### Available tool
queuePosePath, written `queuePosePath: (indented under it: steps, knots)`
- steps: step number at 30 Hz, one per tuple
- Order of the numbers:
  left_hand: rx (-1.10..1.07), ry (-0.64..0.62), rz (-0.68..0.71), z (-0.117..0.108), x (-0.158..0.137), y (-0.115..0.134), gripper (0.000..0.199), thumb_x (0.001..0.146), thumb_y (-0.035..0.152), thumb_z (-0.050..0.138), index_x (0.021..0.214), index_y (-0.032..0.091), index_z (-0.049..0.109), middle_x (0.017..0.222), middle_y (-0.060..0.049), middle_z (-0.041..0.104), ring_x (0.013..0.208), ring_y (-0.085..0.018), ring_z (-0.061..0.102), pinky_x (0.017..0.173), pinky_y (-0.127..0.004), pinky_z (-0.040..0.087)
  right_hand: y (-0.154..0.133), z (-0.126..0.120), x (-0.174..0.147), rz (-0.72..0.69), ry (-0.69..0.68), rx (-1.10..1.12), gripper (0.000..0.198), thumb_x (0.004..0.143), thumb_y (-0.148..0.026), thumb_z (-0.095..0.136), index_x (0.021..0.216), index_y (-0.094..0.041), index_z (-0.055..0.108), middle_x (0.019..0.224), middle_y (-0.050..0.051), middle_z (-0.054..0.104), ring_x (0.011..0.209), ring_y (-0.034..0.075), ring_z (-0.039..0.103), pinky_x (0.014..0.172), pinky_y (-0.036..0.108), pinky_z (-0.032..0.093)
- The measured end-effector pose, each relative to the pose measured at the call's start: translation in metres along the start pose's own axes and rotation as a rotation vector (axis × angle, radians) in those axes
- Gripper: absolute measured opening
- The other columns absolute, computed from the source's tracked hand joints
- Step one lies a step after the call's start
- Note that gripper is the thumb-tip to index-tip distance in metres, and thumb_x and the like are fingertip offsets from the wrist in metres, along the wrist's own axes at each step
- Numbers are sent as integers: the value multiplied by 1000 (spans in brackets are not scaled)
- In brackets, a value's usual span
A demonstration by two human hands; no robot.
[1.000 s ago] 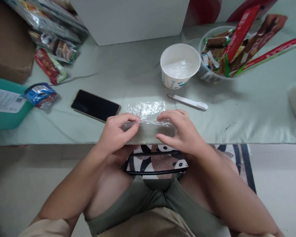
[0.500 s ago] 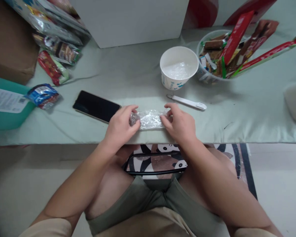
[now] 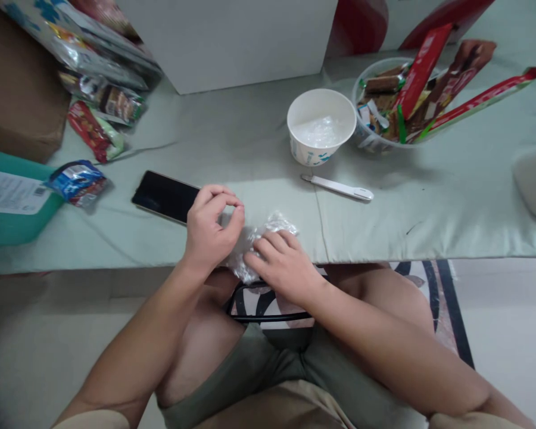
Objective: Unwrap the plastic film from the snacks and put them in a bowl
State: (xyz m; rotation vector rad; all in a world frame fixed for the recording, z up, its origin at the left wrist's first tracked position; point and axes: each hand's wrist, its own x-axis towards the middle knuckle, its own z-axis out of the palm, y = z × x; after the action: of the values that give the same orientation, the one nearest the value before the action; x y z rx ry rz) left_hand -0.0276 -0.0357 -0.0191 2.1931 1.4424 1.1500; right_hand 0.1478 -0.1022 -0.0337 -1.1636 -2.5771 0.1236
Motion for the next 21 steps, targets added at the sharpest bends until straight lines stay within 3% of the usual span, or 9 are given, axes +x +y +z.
queuePosePath:
  steps: [2,4,7,10,12,14,17,19,21]
  knots:
    - [-102,5,-46,-3,4,2,13,89,17,58,79,18,66,90,-6,63,87,-18,62,83,-35,52,-1,0,0,-57,79,76,11,96,-15,55,97,-22,64,97,4,71,100,23,59,93,39,38]
    - [-248,-33,-132,-6,7,3,14,90,19,57,77,19,64,86,-4,63,81,-16,61,74,-30,50,4,-5,2,-43,163,317,11,95,-14,55,95,-22,62,90,1,70,92,19,61,87,36,41]
    - [-517,-186,-360,-10,8,4,15,92,30,58,83,19,63,68,1,57,60,-11,51,54,-25,41,18,-16,5,225,329,699,7,93,-16,62,95,-23,63,90,0,68,86,15,62,78,31,45]
    - [-745,-457,-533,-13,6,5,24,91,38,63,107,20,63,49,11,38,41,-8,33,42,-24,27,27,-25,5,514,510,825,6,93,-20,67,89,-25,67,84,-2,60,77,12,59,69,28,44]
    - [-886,-651,-539,-13,5,7,52,86,36,71,133,22,53,48,13,40,38,-8,34,41,-22,28,28,-27,3,495,561,837,5,92,-22,70,90,-26,70,81,-2,56,73,11,55,66,27,43]
    - [-980,-762,-479,-12,4,11,69,80,33,79,142,25,50,56,11,53,43,-9,46,44,-21,37,28,-28,0,341,539,810,8,89,-22,74,93,-28,73,82,-2,55,74,12,55,64,26,42]
    - [-976,-697,-379,-7,4,16,38,75,34,84,109,21,72,75,0,69,62,-12,62,56,-22,49,28,-28,-3,249,527,689,15,84,-24,80,97,-30,75,86,0,54,81,13,56,67,27,43]
    - [-937,-591,-337,-3,3,16,24,78,37,83,92,18,77,85,-5,75,72,-14,67,66,-24,54,30,-27,-3,343,535,642,21,82,-24,81,101,-30,75,86,0,54,80,14,56,68,28,44]
    - [-911,-510,-307,0,4,14,24,81,39,81,92,17,79,92,-8,78,81,-17,71,75,-26,57,32,-27,-4,434,518,692,17,86,-21,76,101,-29,74,82,-2,57,73,12,54,65,28,42]
